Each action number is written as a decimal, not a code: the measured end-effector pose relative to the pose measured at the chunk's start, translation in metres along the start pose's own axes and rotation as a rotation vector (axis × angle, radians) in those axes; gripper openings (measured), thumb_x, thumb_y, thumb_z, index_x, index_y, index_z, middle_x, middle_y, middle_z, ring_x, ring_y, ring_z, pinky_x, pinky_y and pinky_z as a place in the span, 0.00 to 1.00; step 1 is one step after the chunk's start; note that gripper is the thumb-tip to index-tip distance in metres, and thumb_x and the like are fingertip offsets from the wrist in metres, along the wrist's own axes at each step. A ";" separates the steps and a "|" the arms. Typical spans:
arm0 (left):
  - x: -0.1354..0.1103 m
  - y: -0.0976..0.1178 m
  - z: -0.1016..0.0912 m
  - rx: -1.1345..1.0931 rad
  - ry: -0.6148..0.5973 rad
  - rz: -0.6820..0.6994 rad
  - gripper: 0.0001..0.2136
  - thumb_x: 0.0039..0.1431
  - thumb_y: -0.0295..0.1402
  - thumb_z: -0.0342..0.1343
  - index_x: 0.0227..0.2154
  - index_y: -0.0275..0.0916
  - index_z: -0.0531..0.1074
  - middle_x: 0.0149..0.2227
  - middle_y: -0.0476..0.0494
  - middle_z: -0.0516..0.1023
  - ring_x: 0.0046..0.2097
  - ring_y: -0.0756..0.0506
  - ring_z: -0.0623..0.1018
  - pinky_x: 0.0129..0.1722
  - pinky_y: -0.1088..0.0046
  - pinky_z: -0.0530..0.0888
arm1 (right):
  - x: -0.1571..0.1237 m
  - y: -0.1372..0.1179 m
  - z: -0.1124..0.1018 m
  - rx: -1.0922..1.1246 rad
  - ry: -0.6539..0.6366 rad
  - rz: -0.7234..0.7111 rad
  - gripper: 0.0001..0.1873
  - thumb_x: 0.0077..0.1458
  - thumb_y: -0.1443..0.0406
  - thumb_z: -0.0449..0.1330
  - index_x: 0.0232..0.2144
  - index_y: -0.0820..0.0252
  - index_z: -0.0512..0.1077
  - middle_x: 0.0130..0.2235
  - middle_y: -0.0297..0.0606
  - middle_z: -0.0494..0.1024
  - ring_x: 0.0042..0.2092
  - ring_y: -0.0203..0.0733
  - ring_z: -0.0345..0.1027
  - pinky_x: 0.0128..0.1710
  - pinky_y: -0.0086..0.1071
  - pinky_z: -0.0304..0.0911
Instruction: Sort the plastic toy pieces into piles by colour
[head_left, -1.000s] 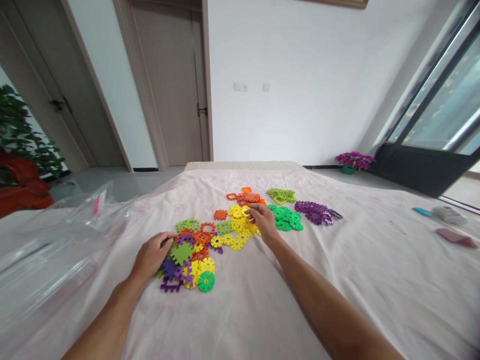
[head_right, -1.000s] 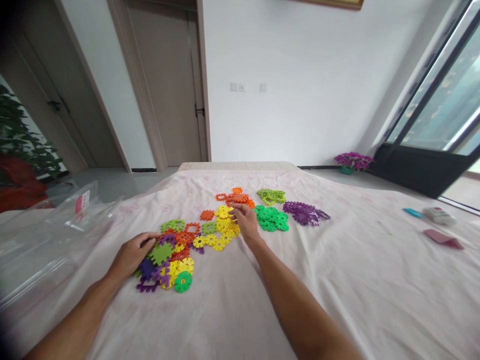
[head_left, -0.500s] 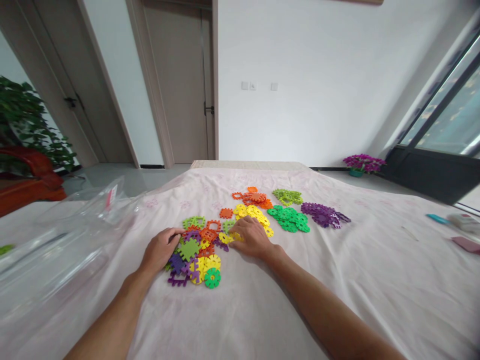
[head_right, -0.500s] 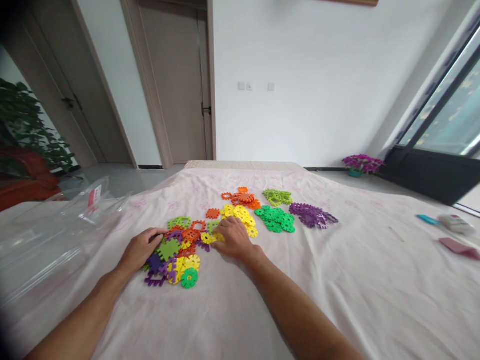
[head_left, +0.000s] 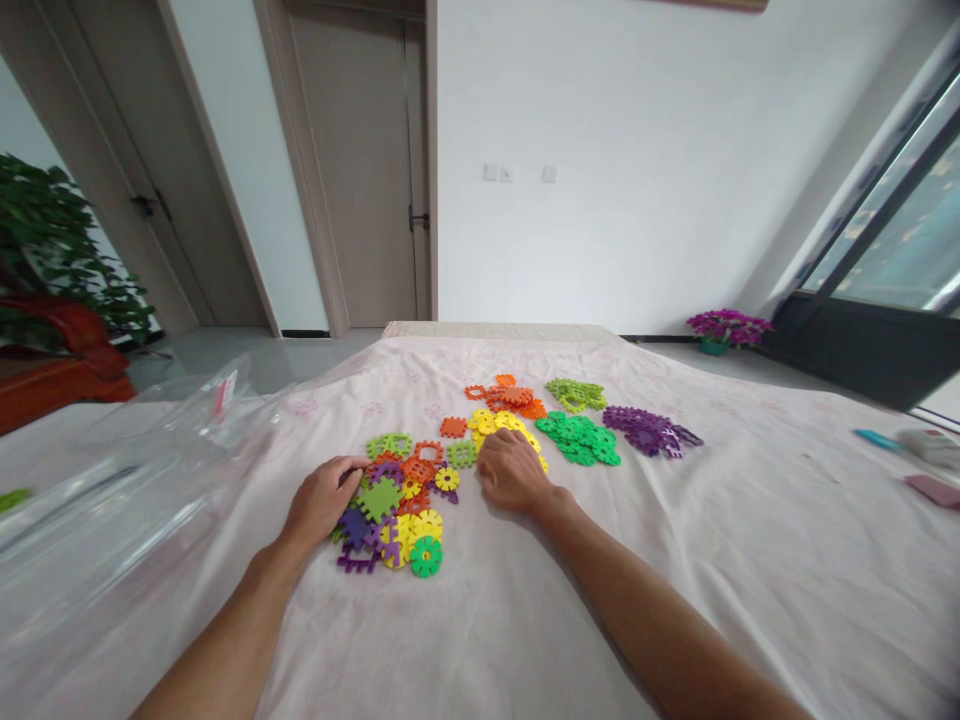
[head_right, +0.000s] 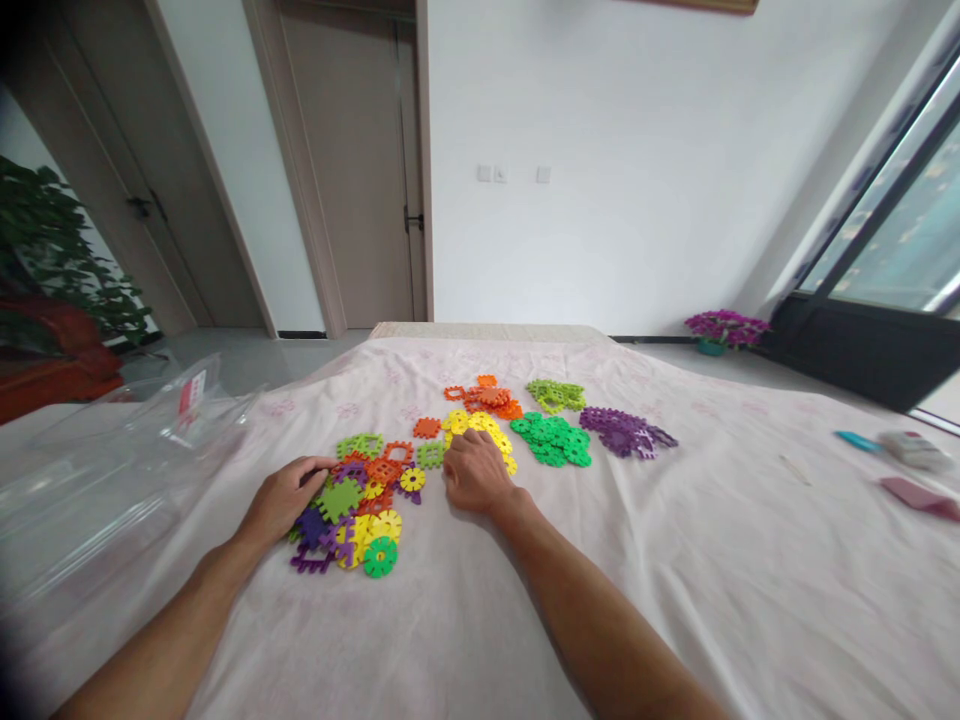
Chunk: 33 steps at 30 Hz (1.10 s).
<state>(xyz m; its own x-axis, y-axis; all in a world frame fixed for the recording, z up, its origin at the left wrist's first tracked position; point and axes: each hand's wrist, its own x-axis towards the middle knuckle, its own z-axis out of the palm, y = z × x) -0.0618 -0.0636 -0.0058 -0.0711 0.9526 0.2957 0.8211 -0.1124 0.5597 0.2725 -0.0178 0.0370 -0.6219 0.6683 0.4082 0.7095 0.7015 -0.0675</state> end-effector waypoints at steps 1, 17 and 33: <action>0.000 0.000 0.000 -0.001 0.001 0.001 0.15 0.61 0.39 0.46 0.43 0.45 0.75 0.47 0.49 0.79 0.50 0.45 0.76 0.52 0.69 0.69 | 0.000 0.002 -0.001 -0.017 0.009 0.018 0.04 0.46 0.70 0.58 0.25 0.60 0.72 0.31 0.40 0.74 0.40 0.44 0.60 0.41 0.38 0.51; 0.000 0.001 0.001 0.024 0.020 0.014 0.15 0.60 0.39 0.46 0.42 0.46 0.76 0.46 0.50 0.80 0.49 0.45 0.77 0.50 0.70 0.70 | 0.004 -0.030 0.009 0.157 -0.046 -0.182 0.13 0.63 0.55 0.55 0.41 0.55 0.74 0.40 0.38 0.76 0.45 0.42 0.63 0.46 0.35 0.55; 0.000 0.002 0.000 0.026 0.011 0.023 0.14 0.60 0.39 0.46 0.42 0.45 0.76 0.45 0.50 0.80 0.48 0.45 0.77 0.50 0.70 0.70 | -0.001 -0.001 0.007 0.002 0.247 0.275 0.10 0.60 0.63 0.56 0.42 0.56 0.74 0.43 0.41 0.77 0.46 0.47 0.64 0.46 0.38 0.55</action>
<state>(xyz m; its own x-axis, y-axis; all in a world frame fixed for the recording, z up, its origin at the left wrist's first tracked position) -0.0602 -0.0638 -0.0047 -0.0580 0.9469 0.3164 0.8369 -0.1266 0.5325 0.2699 -0.0175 0.0308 -0.3092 0.7519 0.5822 0.8380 0.5049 -0.2070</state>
